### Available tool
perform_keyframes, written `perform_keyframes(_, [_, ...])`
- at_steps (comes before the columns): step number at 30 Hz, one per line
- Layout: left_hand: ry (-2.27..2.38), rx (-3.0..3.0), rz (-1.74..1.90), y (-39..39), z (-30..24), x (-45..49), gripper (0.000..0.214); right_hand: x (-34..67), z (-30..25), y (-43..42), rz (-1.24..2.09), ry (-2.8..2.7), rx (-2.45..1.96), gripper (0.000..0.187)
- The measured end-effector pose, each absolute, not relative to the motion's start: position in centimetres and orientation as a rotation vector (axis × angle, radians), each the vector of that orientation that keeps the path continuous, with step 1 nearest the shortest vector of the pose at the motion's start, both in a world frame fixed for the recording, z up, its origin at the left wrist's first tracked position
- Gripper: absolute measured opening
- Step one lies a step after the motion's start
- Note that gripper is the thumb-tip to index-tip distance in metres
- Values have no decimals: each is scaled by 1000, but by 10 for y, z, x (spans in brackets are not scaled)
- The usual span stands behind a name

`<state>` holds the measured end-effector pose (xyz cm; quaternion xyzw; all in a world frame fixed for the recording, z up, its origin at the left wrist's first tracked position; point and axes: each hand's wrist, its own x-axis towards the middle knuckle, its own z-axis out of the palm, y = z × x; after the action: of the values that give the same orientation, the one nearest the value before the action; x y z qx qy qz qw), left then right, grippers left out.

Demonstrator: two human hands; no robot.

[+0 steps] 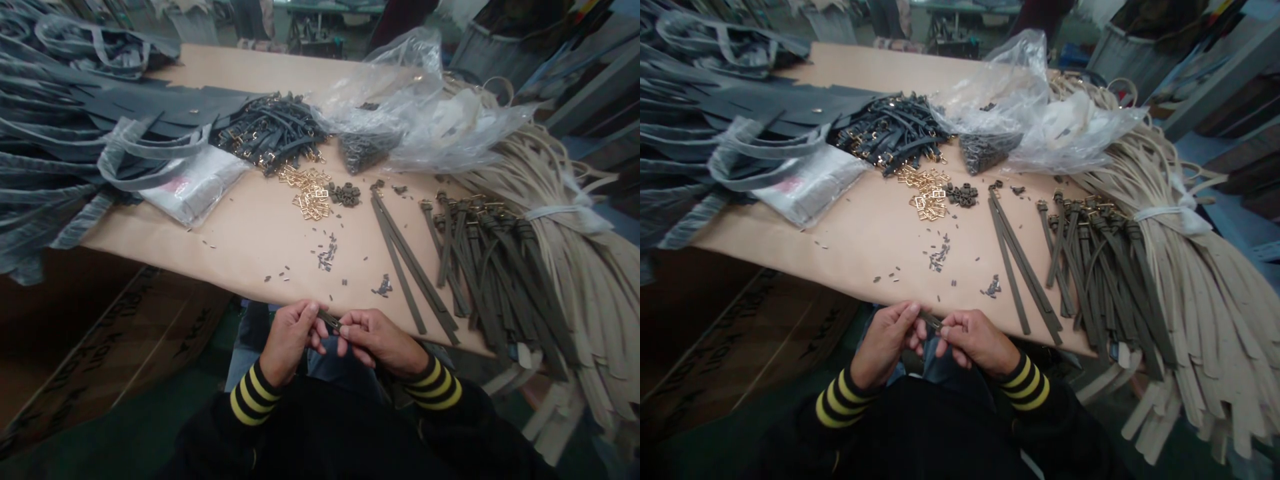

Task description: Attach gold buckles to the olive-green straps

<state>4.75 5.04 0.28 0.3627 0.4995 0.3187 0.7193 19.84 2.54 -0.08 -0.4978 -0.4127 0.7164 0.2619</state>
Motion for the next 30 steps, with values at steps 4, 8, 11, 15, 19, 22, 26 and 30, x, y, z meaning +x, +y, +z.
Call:
perform_keyframes(4, [1123,857,683,54,5,51,25,197,11,21,1449,-1563,-1626,14])
perform_keyframes(8, [1198,1161,645,55,5,50,16,200,21,15,1063,-1827,-1644,16])
perform_keyframes(11, [1203,1315,649,55,3,51,12,205,19,15,1218,-1748,-1599,16])
perform_keyframes(15, [1203,1299,639,56,-1,53,11,209,8,20,1475,-1519,-1534,8])
perform_keyframes(19, [1186,1175,636,60,-1,57,14,209,1,24,1766,-1238,-1404,7])
perform_keyframes(22, [1164,1096,626,64,3,61,17,211,0,28,1900,-1097,-1308,13])
perform_keyframes(26, [1135,1089,617,71,6,67,19,216,4,39,1835,-1157,-1312,21])
perform_keyframes(30, [1150,1328,520,96,11,71,15,221,4,55,1690,-1207,-1333,25])
